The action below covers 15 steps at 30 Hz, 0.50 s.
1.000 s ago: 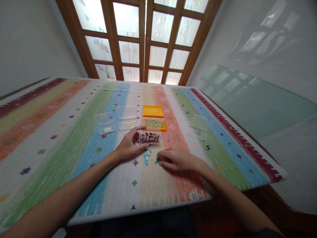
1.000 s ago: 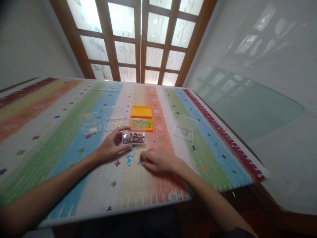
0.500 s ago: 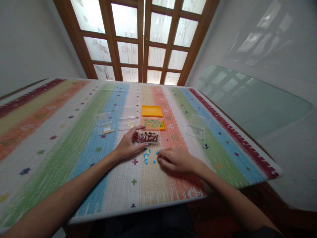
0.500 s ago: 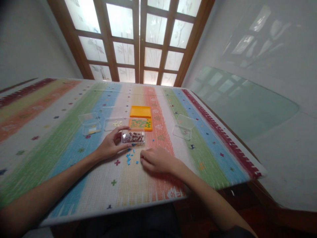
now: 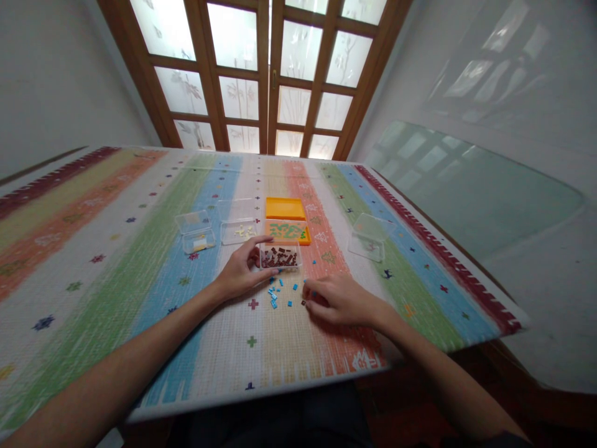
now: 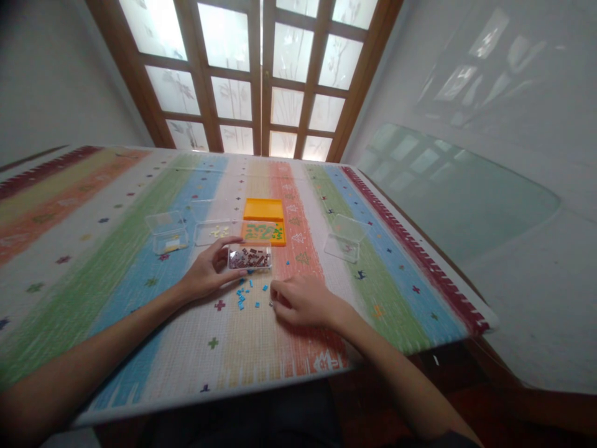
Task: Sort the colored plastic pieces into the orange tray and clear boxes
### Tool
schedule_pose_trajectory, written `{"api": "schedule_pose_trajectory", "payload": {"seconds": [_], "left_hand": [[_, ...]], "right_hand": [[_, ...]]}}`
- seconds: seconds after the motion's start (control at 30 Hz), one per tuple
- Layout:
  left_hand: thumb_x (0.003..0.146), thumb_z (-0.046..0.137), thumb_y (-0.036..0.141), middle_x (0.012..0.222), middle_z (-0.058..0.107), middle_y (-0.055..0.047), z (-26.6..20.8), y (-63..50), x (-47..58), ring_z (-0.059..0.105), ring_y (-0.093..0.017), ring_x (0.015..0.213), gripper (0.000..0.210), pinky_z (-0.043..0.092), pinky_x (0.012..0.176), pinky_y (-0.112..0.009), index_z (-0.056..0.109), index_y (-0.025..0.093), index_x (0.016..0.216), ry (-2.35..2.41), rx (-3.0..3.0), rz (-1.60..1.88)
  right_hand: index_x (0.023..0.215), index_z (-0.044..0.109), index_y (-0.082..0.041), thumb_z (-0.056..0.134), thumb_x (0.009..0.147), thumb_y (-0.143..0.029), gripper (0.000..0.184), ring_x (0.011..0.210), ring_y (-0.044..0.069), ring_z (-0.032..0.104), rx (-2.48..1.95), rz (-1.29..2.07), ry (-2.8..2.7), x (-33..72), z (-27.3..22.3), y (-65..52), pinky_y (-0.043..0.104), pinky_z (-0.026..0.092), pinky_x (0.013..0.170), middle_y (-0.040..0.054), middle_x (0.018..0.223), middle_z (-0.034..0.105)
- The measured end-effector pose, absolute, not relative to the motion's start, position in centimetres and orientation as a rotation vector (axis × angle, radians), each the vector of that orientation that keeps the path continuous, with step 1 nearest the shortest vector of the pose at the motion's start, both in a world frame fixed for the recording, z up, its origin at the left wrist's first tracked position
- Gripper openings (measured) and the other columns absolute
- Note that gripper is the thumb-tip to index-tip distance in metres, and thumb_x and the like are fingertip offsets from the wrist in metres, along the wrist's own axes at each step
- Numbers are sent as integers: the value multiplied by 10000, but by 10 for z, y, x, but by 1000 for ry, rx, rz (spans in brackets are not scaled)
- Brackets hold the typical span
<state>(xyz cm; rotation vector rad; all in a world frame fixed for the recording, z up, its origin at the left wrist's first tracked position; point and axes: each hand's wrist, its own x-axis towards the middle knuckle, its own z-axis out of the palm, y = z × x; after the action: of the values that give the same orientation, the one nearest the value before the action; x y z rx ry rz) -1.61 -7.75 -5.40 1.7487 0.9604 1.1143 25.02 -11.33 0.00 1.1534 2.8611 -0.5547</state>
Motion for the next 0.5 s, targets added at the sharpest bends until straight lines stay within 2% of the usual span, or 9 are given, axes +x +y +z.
{"api": "schedule_pose_trajectory", "payload": {"seconds": [0.1, 0.3, 0.5], "left_hand": [[806, 864, 299, 1121, 742, -102, -55, -78, -16, 740, -212, 919, 666, 608, 826, -357, 560, 189, 1388, 949, 1748, 1126], [817, 857, 298, 1094, 746, -102, -54, -78, -15, 746, -213, 913, 654, 608, 819, -351, 558, 174, 1384, 942, 1737, 1133], [809, 849, 285, 1136, 741, -122, -53, -78, -15, 746, -228, 950, 659, 598, 857, -377, 542, 164, 1379, 953, 1737, 1111]], "right_hand": [[1005, 695, -168, 573, 938, -216, 147, 734, 176, 642, 1118, -575, 2887, 248, -7, -116, 286, 339, 640, 85, 924, 772], [1005, 691, -170, 546, 956, -205, 157, 667, 157, 593, 1141, -538, 2983, 246, -11, -115, 276, 308, 622, 42, 776, 715], [1062, 700, -156, 534, 975, -247, 209, 617, 145, 550, 1353, -414, 3123, 237, 3, -86, 266, 307, 633, 14, 688, 662]]}}
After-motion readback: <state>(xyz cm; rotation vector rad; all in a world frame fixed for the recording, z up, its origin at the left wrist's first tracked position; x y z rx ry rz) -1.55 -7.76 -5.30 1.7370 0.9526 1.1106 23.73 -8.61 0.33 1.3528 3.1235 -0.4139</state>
